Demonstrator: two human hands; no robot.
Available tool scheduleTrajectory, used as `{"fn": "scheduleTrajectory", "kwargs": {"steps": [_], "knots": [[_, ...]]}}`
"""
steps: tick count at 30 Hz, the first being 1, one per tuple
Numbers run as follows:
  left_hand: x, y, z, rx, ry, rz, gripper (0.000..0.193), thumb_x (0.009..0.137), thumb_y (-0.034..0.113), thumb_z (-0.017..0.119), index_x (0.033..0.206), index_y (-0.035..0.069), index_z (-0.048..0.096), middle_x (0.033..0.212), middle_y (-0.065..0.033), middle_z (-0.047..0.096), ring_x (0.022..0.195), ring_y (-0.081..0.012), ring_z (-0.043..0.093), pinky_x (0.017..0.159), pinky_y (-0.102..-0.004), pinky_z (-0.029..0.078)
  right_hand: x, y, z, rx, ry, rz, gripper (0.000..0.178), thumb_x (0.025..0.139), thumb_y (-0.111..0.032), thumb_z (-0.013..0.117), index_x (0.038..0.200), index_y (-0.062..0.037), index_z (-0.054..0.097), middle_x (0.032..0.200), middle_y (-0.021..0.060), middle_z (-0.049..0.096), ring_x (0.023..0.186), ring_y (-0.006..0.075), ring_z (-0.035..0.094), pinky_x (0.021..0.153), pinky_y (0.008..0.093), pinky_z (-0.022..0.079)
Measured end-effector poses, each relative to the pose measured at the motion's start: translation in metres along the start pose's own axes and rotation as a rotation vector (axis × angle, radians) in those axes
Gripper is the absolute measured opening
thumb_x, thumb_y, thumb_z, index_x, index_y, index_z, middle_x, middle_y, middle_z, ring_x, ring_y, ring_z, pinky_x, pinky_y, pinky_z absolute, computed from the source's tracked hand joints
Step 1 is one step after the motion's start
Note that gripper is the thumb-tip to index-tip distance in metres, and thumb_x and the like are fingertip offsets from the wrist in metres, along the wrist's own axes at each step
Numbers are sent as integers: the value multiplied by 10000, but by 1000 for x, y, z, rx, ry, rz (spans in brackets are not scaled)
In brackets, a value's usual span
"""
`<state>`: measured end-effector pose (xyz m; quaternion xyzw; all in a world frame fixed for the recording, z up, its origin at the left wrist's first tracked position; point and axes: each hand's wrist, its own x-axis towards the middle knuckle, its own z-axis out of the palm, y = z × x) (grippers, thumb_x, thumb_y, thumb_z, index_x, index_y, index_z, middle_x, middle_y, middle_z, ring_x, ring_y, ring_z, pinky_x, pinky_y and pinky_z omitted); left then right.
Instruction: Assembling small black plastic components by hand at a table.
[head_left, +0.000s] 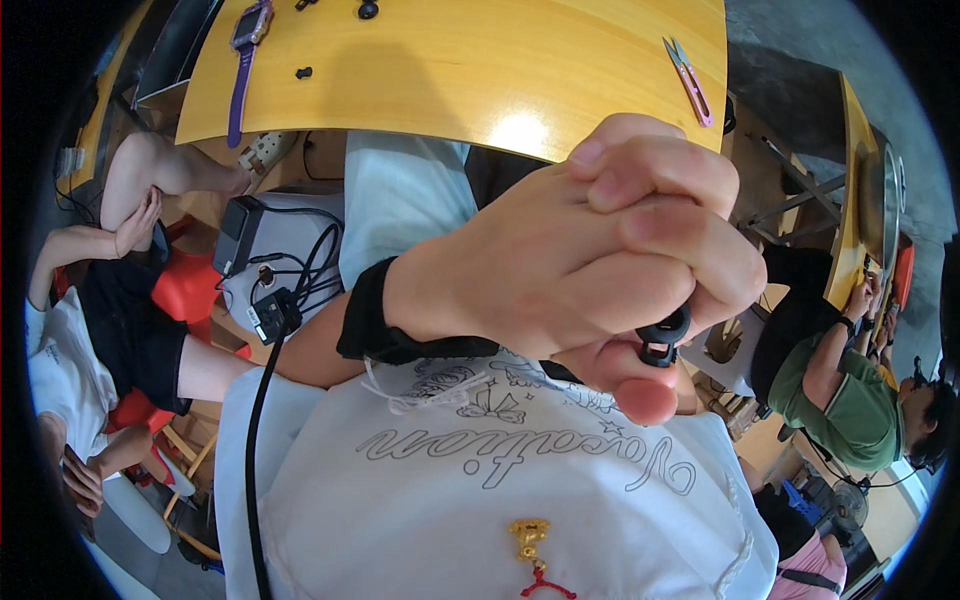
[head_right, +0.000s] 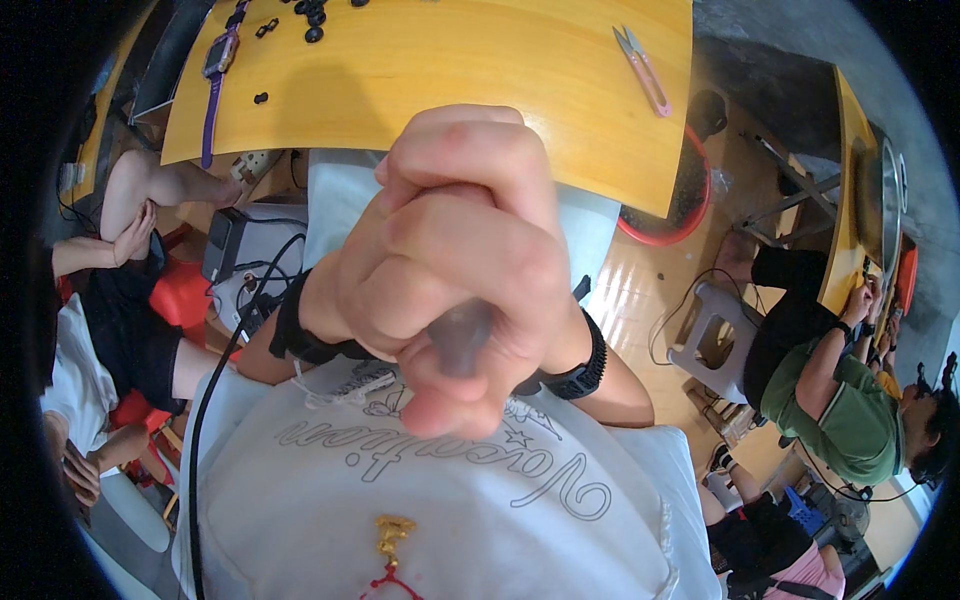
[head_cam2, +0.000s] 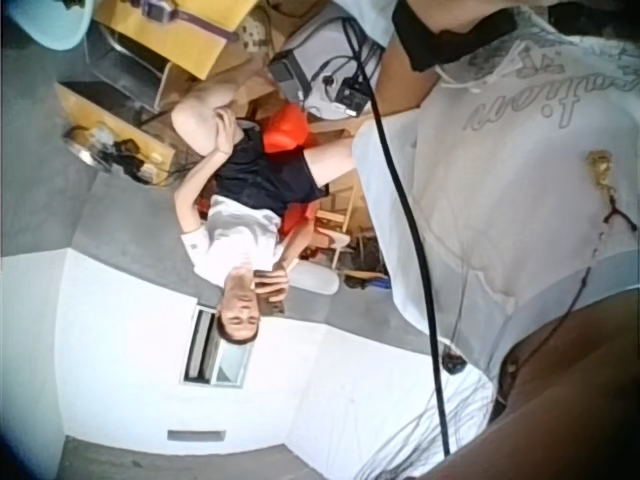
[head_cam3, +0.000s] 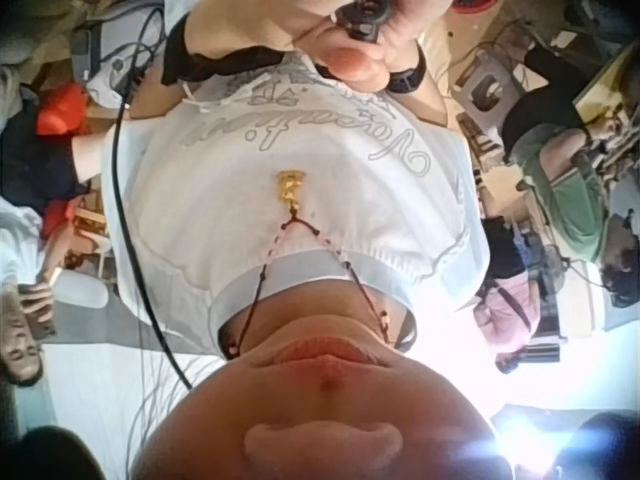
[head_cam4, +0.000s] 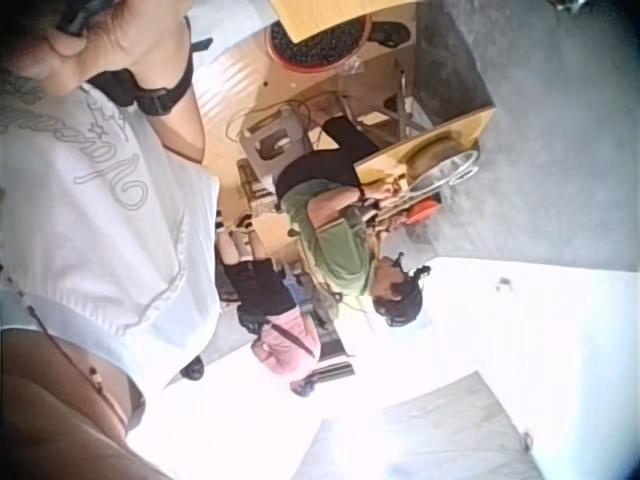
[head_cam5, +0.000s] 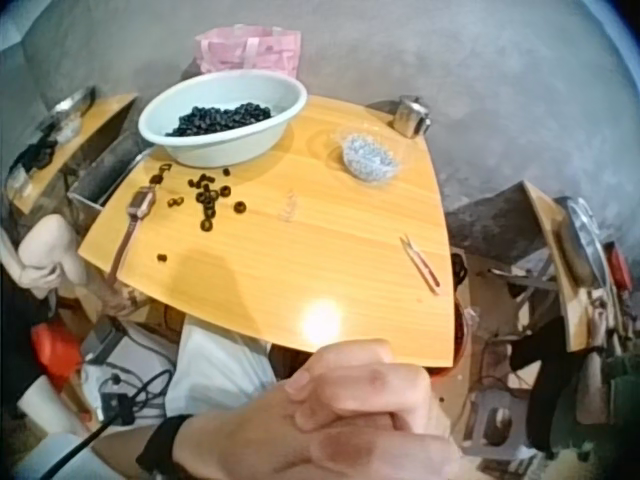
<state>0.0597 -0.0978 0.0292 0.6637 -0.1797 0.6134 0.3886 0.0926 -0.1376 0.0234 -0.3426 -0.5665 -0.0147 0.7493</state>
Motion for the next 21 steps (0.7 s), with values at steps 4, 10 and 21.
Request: {"fn": "scheduleTrajectory", "kwargs": {"steps": [4, 10, 21], "knots": [[-1, 0, 4, -12, -20, -63, 515, 810, 562, 401, 594, 96, 394, 753, 30, 447, 652, -188, 356, 541, -298, 332, 1, -2, -3, -42, -5, 26, 800, 672, -728, 456, 920, 33, 438, 794, 207, 499, 734, 299, 510, 679, 437, 434], [2, 0, 9, -82, 36, -30, 467, 838, 495, 405, 634, 78, 356, 773, 3, 453, 680, -184, 385, 566, -314, 330, 4, -5, -5, -83, -16, 60, 828, 663, -738, 453, 958, 36, 438, 818, 222, 507, 760, 309, 518, 723, 451, 429], [4, -4, -60, 341, -371, -216, 357, 684, 361, 640, 728, 60, 452, 663, -57, 421, 555, -222, 411, 481, -303, 312, 15, -41, -44, 79, -168, 823, 401, 798, -343, 593, 969, -5, 463, 907, 92, 473, 822, 156, 480, 732, 275, 388]]}}
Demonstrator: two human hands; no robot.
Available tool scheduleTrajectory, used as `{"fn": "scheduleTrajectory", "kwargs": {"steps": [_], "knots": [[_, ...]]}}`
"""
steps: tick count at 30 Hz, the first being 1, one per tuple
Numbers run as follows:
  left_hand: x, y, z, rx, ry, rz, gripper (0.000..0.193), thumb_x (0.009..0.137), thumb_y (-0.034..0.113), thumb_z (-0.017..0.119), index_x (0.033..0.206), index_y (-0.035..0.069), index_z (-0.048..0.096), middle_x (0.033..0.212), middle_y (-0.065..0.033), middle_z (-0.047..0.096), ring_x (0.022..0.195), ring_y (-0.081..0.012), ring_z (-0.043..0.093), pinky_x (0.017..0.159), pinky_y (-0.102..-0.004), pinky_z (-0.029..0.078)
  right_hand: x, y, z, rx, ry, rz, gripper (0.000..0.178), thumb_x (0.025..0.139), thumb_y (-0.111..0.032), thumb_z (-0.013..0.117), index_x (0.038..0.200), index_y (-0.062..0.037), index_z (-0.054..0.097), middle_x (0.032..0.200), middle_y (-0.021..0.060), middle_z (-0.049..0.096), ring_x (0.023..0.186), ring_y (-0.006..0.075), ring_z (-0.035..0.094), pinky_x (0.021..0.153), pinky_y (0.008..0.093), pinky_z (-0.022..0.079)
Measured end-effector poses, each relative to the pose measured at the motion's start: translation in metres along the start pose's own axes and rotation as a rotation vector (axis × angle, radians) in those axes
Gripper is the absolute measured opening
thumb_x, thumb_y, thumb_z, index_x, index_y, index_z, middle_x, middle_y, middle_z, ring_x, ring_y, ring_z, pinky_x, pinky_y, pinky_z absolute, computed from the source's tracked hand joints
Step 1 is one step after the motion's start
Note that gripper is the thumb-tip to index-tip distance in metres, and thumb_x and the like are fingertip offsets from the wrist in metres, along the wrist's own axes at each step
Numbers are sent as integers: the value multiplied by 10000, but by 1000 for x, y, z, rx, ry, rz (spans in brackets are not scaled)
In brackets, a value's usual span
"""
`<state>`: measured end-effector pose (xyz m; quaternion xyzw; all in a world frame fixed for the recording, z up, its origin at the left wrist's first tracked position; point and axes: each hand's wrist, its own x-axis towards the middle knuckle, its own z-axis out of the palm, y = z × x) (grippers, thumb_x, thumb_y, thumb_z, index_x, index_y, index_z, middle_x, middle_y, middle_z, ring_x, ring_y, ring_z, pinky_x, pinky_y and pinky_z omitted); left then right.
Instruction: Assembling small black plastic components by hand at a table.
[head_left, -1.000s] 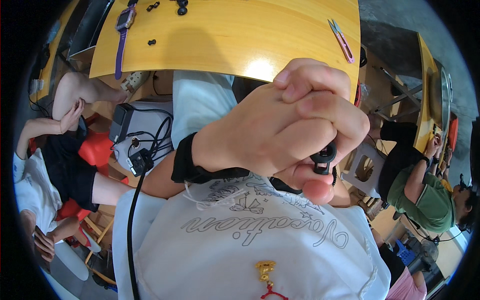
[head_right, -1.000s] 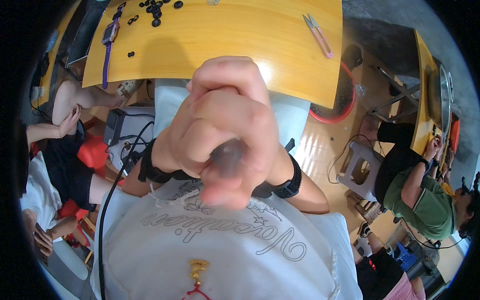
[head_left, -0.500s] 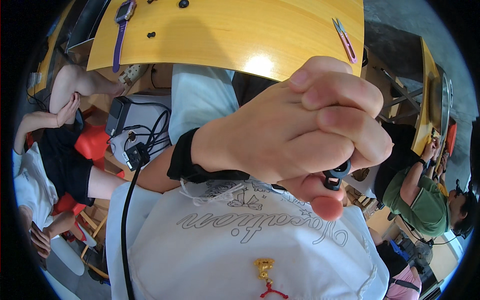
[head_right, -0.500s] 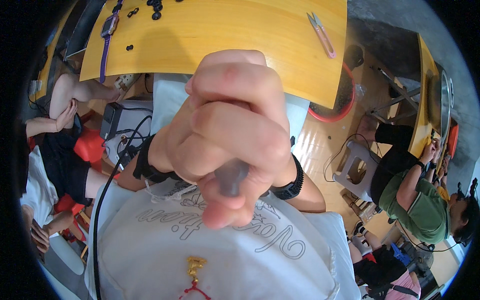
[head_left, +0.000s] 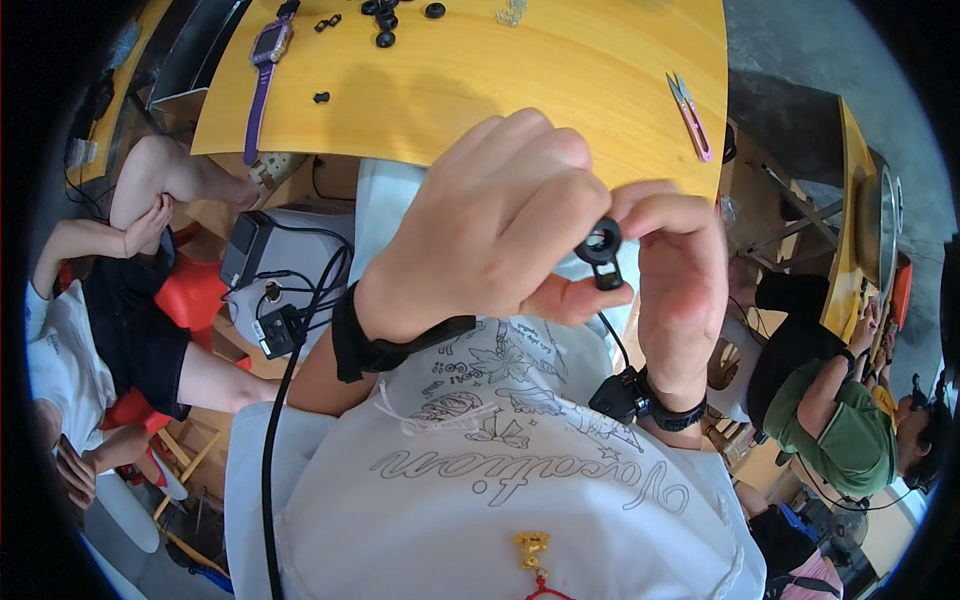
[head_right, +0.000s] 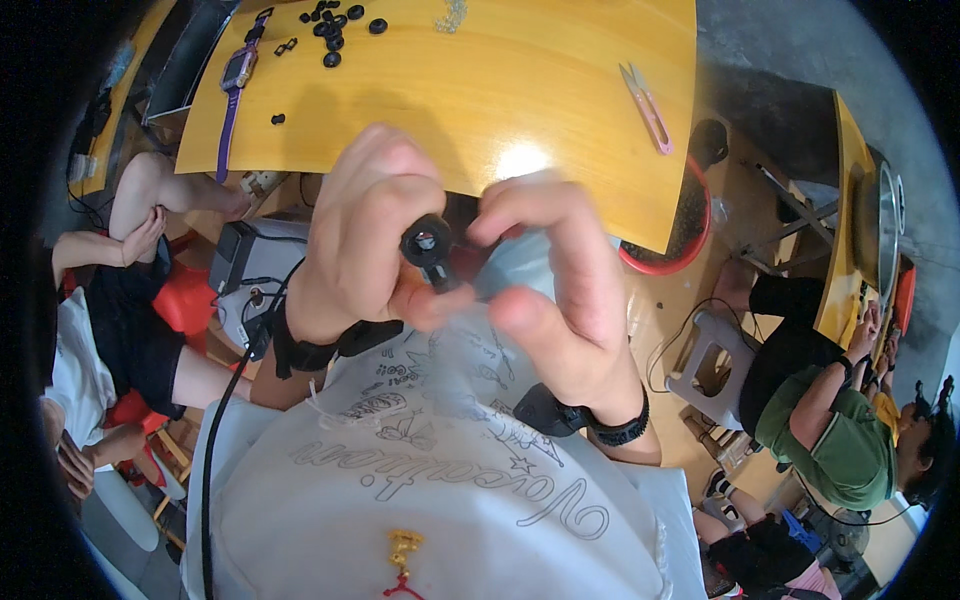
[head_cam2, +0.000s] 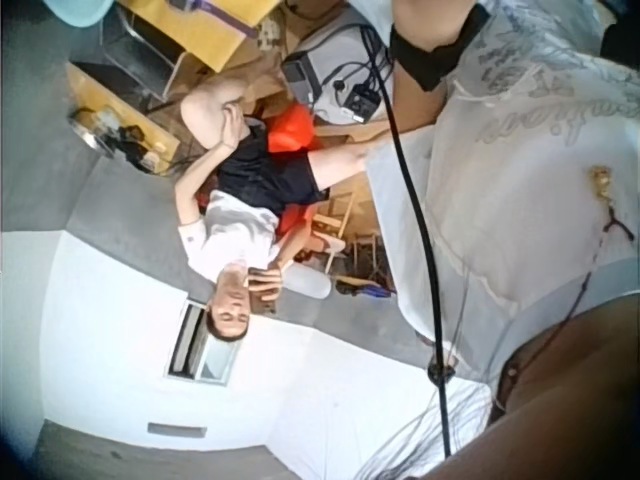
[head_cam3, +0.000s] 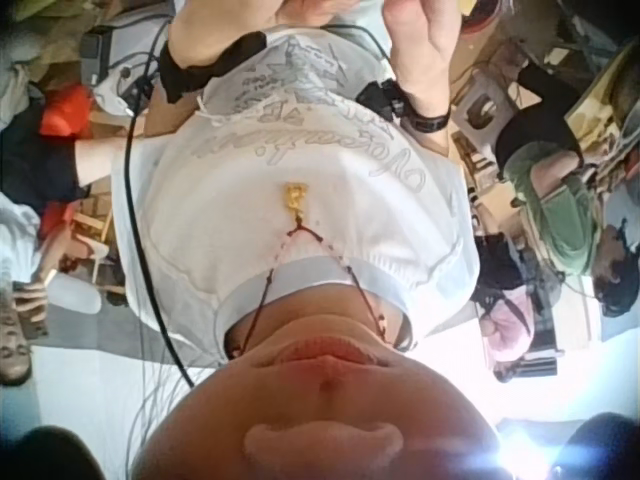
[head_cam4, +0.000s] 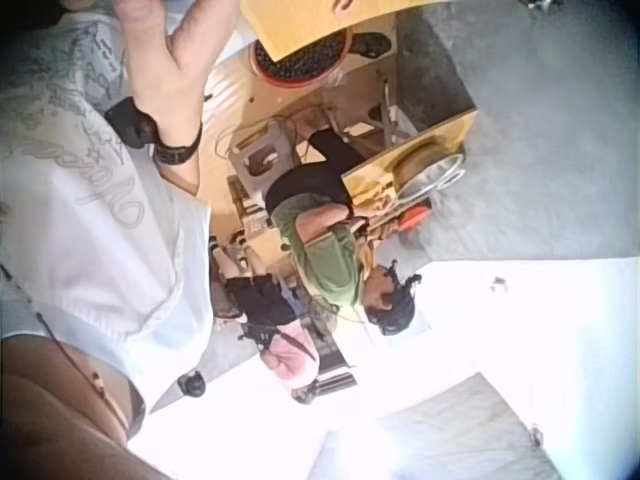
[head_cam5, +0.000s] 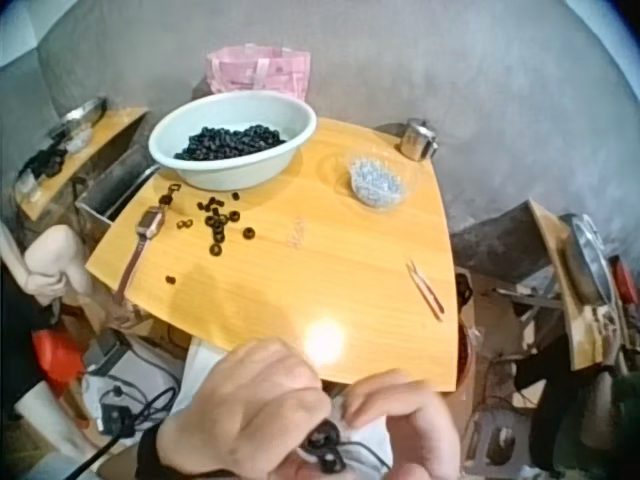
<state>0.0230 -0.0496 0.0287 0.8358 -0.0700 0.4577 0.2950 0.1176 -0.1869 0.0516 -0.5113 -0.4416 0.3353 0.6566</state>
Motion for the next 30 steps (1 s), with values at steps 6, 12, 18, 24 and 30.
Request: {"fn": "scheduleTrajectory", "kwargs": {"steps": [6, 12, 18, 24, 30], "knots": [[-5, -2, -7, 186, -78, 27, 348, 670, 344, 638, 741, 58, 453, 675, -66, 430, 570, -220, 421, 489, -298, 333, 2, -3, 5, -69, -71, 174, 92, 807, -74, 527, 775, 10, 511, 742, 60, 501, 680, 160, 487, 627, 249, 379], [-9, -5, -14, 179, -201, 87, 479, 787, 463, 525, 810, -12, 461, 707, -133, 446, 577, -287, 441, 501, -356, 363, -1, 0, 8, -175, -85, 197, 73, 807, -50, 501, 760, 6, 505, 710, 52, 471, 622, 143, 432, 575, 245, 348], [-11, -7, -20, 144, -243, 79, 472, 784, 452, 536, 821, -12, 460, 706, -135, 446, 579, -301, 444, 503, -363, 371, -3, 3, 16, -85, -35, 274, 86, 827, -65, 488, 768, -2, 493, 692, 33, 439, 622, 103, 391, 571, 232, 331], [-12, -7, -19, 55, -252, 29, 440, 755, 410, 588, 821, -3, 449, 693, -129, 441, 567, -297, 445, 493, -362, 369, -2, 1, 21, 177, -11, 323, 134, 876, -102, 469, 798, 2, 499, 739, 16, 504, 709, 80, 469, 677, 214, 382], [-10, -1, -22, -126, -240, -99, 395, 701, 323, 667, 832, 23, 445, 699, -113, 438, 601, -286, 445, 523, -353, 364, -1, 12, 17, 211, 1, 262, 275, 860, -225, 534, 997, 1, 456, 993, 92, 503, 836, 112, 475, 739, 250, 399]]}}
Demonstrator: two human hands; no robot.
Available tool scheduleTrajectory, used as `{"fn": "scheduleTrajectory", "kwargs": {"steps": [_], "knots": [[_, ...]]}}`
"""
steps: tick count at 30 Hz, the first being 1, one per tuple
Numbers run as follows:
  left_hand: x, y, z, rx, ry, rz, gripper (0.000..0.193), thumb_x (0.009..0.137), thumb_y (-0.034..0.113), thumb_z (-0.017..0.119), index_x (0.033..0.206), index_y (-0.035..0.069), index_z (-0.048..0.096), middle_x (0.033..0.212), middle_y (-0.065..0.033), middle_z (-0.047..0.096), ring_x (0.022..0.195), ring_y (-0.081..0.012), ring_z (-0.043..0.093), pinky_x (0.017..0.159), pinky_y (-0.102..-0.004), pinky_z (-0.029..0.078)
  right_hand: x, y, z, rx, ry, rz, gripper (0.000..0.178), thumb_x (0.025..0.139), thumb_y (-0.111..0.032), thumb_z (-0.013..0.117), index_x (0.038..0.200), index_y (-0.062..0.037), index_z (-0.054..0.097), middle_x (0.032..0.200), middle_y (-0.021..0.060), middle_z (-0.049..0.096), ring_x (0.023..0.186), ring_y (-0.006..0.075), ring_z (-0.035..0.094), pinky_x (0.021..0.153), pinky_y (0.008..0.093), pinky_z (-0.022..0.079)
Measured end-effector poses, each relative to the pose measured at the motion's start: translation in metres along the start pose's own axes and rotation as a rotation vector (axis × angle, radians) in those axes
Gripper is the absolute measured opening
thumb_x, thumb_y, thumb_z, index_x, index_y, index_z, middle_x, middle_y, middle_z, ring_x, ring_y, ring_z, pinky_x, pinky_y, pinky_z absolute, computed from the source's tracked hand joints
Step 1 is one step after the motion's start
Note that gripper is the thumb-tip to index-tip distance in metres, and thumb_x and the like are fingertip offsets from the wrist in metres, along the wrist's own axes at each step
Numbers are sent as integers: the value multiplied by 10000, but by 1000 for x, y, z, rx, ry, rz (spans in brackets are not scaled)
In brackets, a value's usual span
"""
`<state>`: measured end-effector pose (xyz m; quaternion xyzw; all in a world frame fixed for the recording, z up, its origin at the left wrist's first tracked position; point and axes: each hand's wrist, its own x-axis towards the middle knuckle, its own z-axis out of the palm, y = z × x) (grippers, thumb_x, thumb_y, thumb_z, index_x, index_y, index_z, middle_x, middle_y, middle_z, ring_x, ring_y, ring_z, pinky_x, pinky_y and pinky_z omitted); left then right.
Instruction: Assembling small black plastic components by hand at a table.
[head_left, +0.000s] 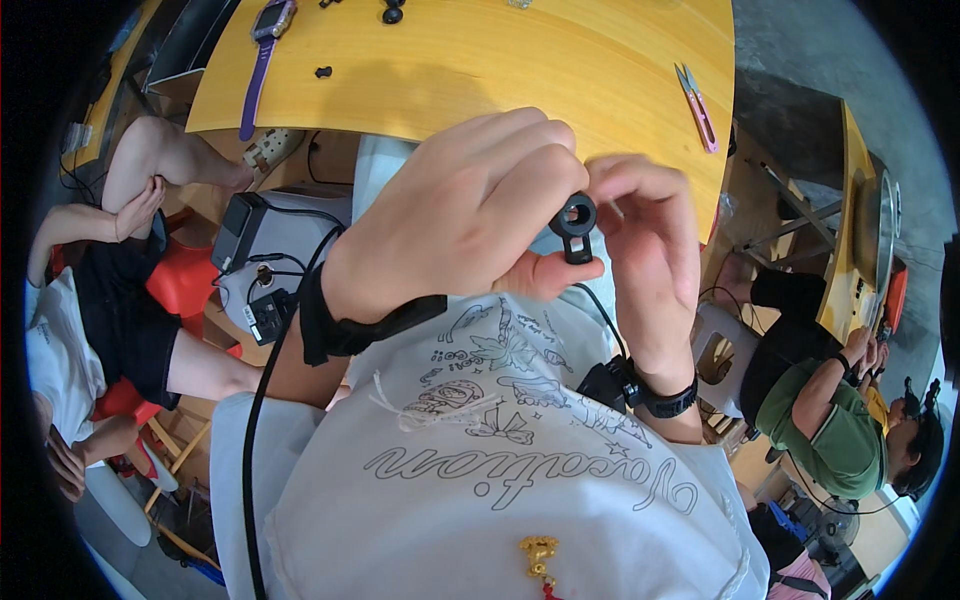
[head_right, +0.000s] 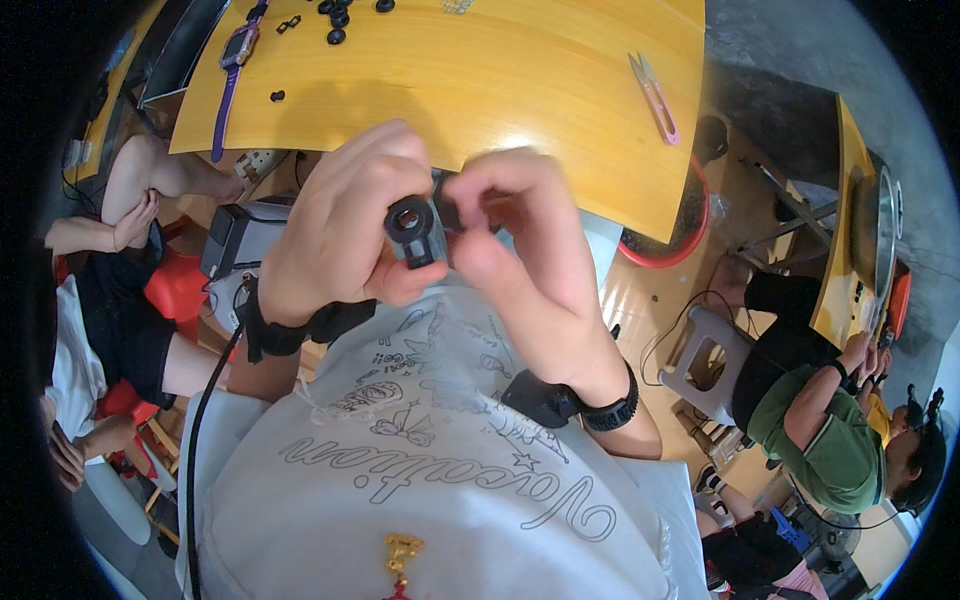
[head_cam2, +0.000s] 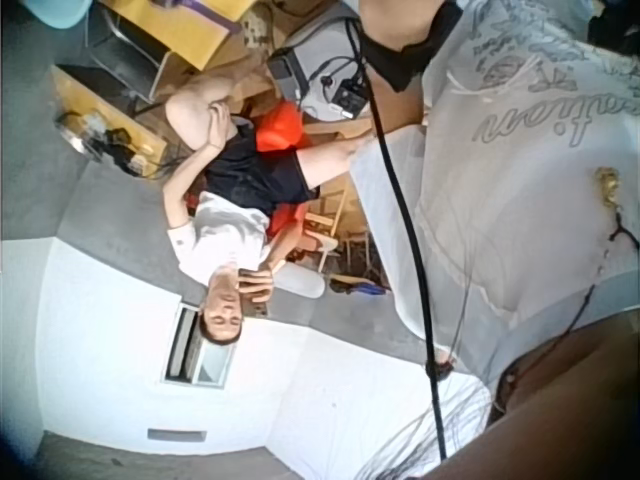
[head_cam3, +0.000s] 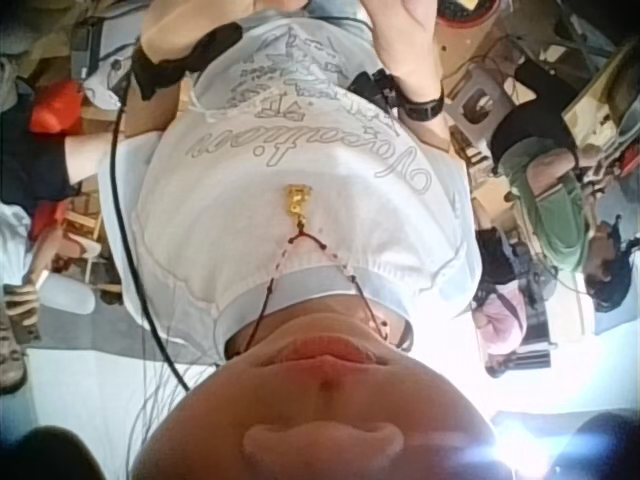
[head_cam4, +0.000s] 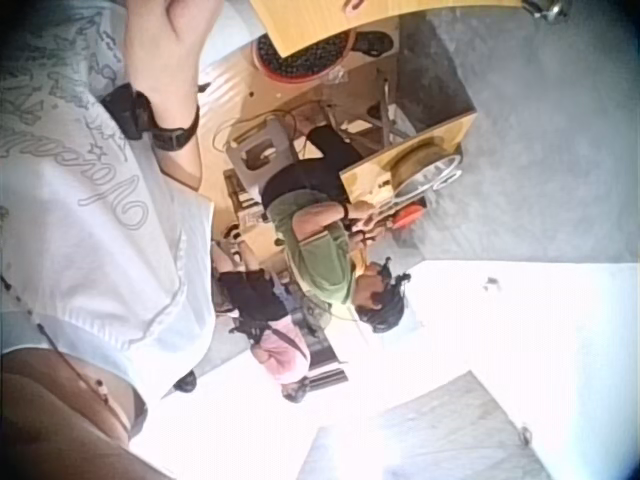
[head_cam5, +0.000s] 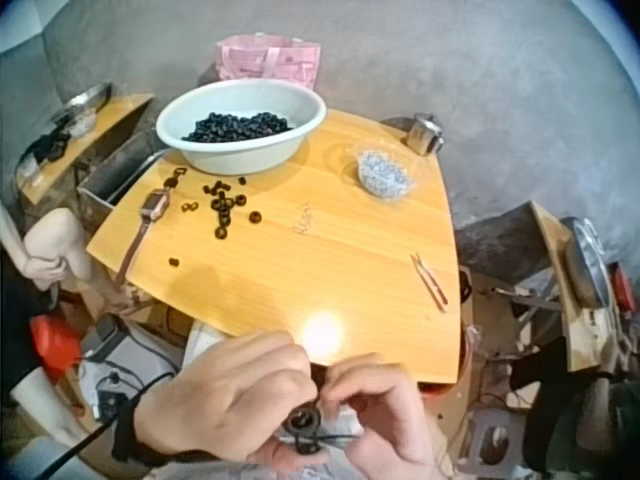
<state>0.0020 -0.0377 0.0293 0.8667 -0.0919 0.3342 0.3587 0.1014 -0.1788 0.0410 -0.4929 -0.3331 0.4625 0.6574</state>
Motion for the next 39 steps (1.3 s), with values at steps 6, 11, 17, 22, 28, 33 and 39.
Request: {"fn": "scheduleTrajectory", "kwargs": {"steps": [6, 11, 17, 22, 28, 33, 39], "knots": [[3, 11, 8, -97, 55, 16, 335, 672, 271, 663, 747, 28, 443, 705, -98, 472, 604, -255, 483, 501, -315, 384, 25, 15, -3, -368, -201, -495, 1103, 483, -746, 600, 1240, 9, 330, 1286, 261, 325, 1221, 329, 322, 992, 416, 250], [15, 30, 17, -228, 99, 21, 325, 623, 168, 680, 671, 65, 375, 730, -1, 520, 594, -166, 506, 523, -270, 401, 37, 15, 0, -414, -293, -742, 835, 628, -651, 606, 1079, 31, 440, 1195, 294, 395, 1109, 355, 443, 858, 379, 424], [23, 14, 72, -317, 581, 271, 408, 729, 389, 593, 625, 98, 326, 704, 18, 485, 611, -159, 479, 550, -260, 380, 46, 35, 18, -179, -122, -1047, 654, 632, -463, 717, 982, 32, 473, 693, 5, 547, 732, 184, 525, 672, 278, 411], [30, 21, 56, -309, 479, 300, 465, 797, 498, 484, 615, 106, 311, 669, 15, 452, 601, -167, 454, 578, -258, 381, 18, 8, 3, -405, -149, -697, 613, 676, -445, 680, 997, 30, 462, 723, 46, 522, 739, 202, 507, 663, 284, 395], [16, 10, 23, -198, 20, -164, 288, 782, 313, 561, 792, 36, 481, 747, -103, 535, 711, -296, 540, 636, -355, 425, 38, 12, -13, -334, -158, -560, 671, 700, -528, 609, 1076, 5, 452, 1151, 233, 431, 1054, 310, 469, 884, 396, 395], [4, -47, 28, 504, -119, -363, 306, 823, 292, 514, 1038, 74, 508, 1118, -104, 481, 1064, -301, 421, 891, -412, 331, 32, 14, -33, -146, 289, -196, 472, 786, -117, 593, 1195, -43, 368, 1178, 100, 404, 1121, 197, 379, 920, 322, 337], [-8, -66, 42, 741, -240, -467, 495, 858, 434, 412, 1287, 189, 373, 1373, -70, 285, 1275, -270, 218, 1024, -490, 140, 52, 11, -52, -349, 297, -30, 357, 816, -130, 570, 1133, -31, 440, 1109, 78, 464, 1045, 163, 438, 848, 291, 389]]}}
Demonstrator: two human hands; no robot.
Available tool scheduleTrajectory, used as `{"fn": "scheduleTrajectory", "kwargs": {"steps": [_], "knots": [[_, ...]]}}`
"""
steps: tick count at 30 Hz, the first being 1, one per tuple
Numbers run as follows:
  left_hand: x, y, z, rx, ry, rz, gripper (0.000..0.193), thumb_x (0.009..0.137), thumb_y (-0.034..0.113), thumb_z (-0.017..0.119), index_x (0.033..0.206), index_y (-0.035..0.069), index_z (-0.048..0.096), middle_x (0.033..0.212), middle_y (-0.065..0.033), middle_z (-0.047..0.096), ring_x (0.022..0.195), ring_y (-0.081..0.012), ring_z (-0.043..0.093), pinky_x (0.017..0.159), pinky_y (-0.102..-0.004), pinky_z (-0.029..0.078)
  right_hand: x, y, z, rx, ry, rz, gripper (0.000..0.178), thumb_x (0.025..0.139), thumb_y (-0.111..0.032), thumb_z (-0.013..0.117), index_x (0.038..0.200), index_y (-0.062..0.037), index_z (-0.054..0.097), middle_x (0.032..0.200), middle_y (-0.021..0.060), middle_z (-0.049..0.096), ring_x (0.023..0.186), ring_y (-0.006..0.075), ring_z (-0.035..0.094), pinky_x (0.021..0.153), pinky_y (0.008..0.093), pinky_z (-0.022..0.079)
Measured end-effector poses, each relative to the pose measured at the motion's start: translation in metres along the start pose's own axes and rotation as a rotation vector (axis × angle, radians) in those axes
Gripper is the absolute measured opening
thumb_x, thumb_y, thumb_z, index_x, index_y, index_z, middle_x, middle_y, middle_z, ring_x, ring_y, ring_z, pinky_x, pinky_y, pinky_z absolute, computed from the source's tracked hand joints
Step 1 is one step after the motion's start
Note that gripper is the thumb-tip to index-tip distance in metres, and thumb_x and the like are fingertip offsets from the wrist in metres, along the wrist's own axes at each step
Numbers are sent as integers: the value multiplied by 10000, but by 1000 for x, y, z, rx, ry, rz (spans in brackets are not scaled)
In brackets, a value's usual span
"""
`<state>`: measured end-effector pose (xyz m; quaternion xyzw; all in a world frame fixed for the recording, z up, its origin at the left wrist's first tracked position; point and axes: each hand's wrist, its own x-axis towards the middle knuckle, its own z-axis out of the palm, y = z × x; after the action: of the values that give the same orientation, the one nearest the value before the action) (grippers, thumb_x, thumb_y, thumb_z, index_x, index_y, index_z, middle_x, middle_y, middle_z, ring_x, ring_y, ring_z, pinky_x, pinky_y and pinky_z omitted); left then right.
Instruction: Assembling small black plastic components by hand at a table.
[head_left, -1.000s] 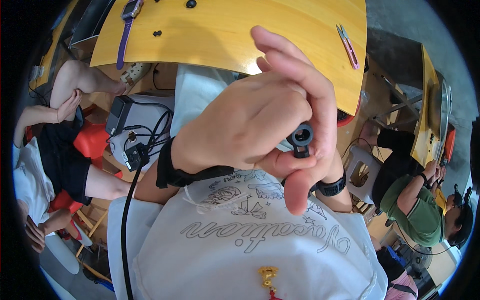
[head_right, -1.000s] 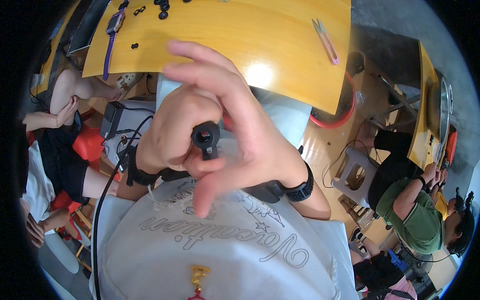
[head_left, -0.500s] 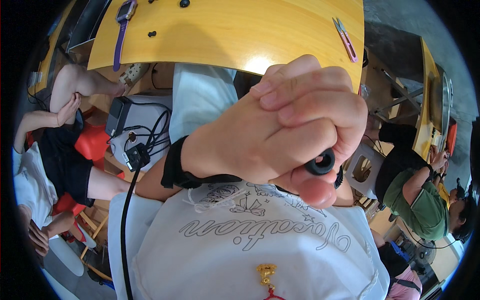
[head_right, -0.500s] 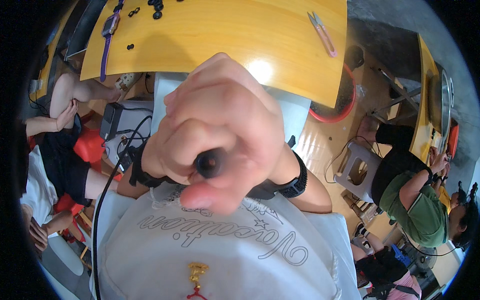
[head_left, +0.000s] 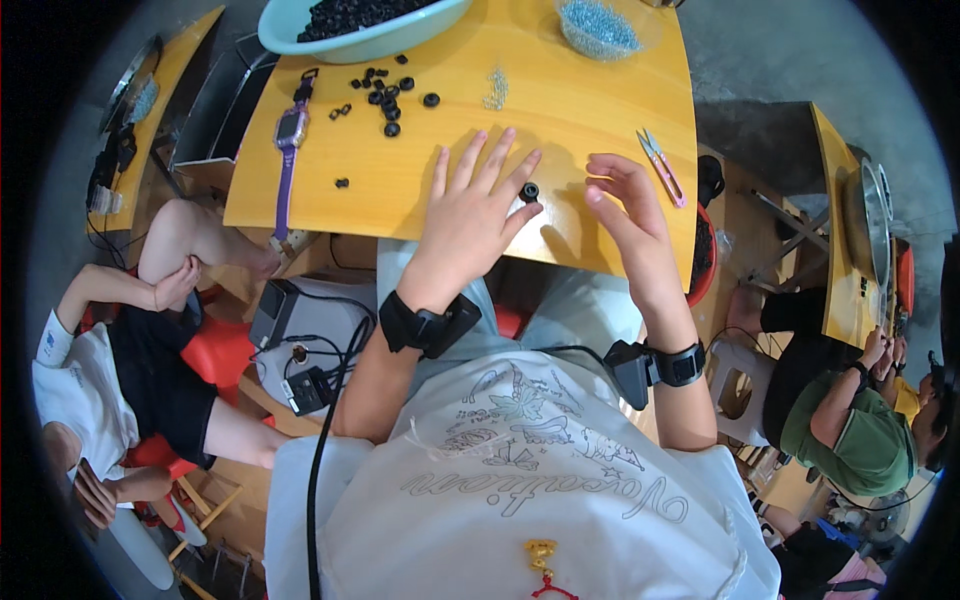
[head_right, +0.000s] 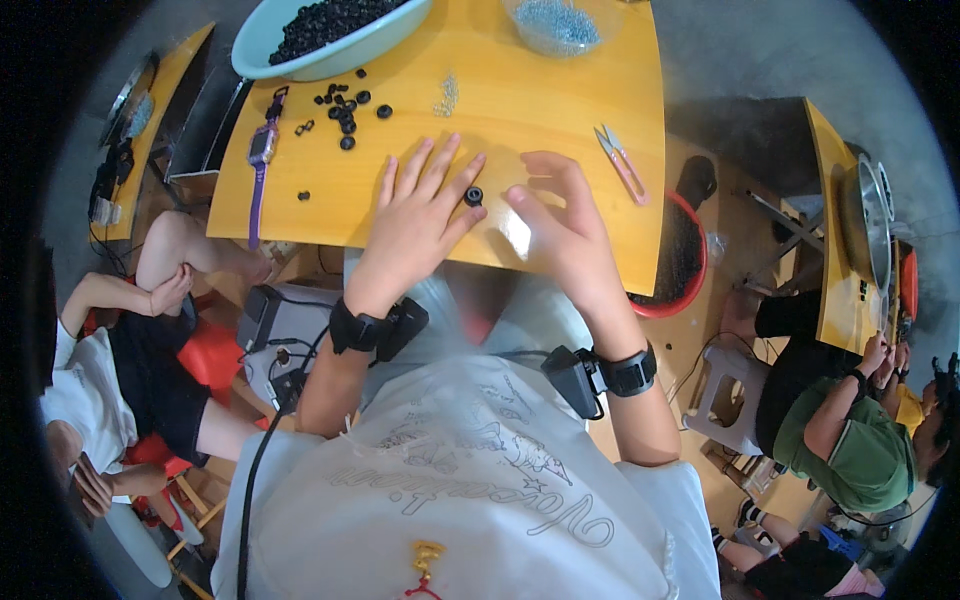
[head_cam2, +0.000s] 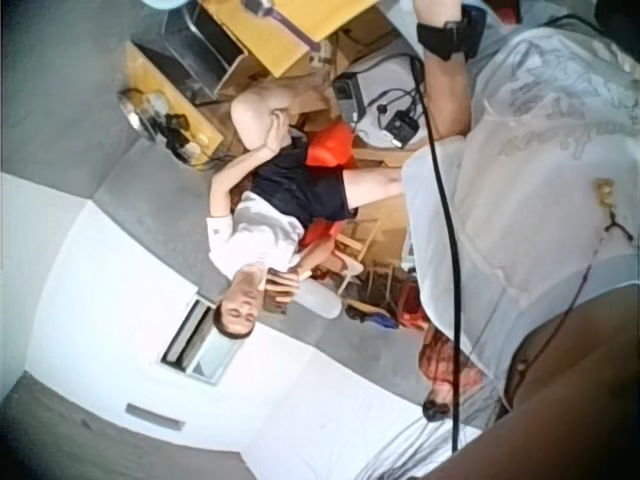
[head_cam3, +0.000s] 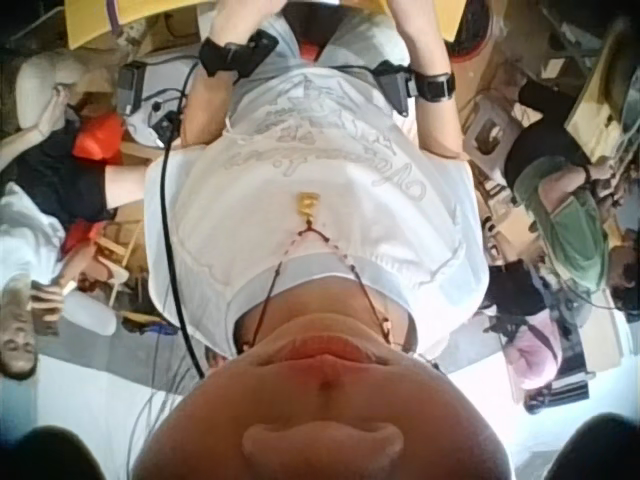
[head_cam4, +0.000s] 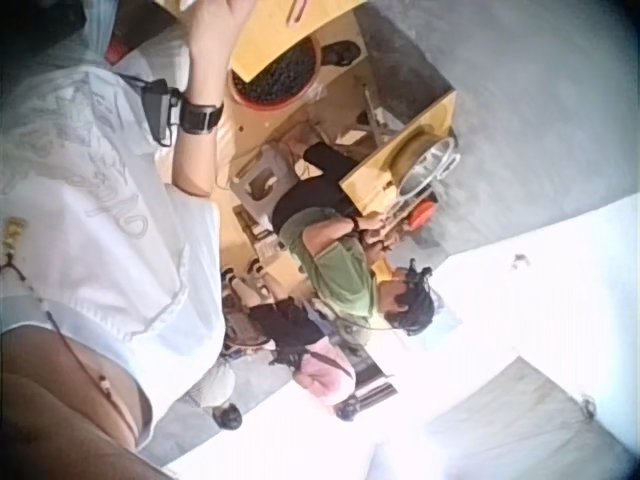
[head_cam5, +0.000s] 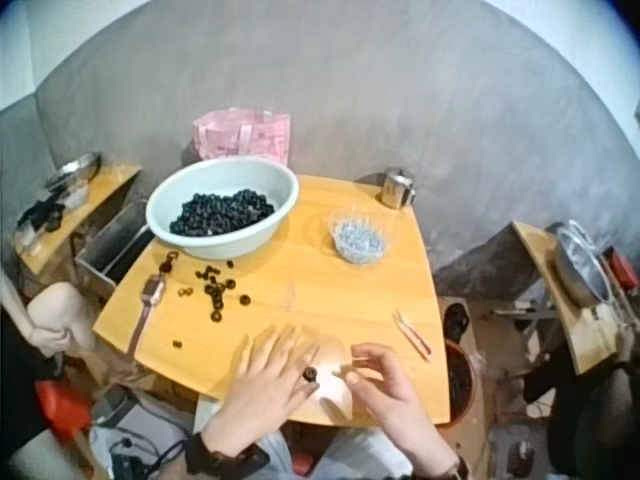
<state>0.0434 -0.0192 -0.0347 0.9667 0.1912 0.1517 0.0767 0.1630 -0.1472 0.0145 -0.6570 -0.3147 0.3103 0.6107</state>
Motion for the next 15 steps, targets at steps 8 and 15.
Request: {"fn": "scheduleTrajectory", "kwargs": {"steps": [8, 15], "knots": [[-3, -11, -20, -254, 178, -83, 439, 828, 331, 521, 1160, 52, 456, 1226, -149, 413, 1175, -304, 350, 975, -422, 246, 64, -9, 5, -516, -226, -97, 291, 780, -159, 596, 1031, -21, 544, 941, 135, 567, 806, 245, 569, 731, 312, 450], [-29, -55, -23, -268, 368, -306, 148, 809, 150, 537, 790, 3, 540, 889, -126, 517, 837, -298, 483, 717, -386, 366, 125, 15, 32, -833, -292, -451, 294, 749, -147, 624, 1007, -24, 560, 767, 126, 552, 675, 246, 550, 658, 316, 449]]}}
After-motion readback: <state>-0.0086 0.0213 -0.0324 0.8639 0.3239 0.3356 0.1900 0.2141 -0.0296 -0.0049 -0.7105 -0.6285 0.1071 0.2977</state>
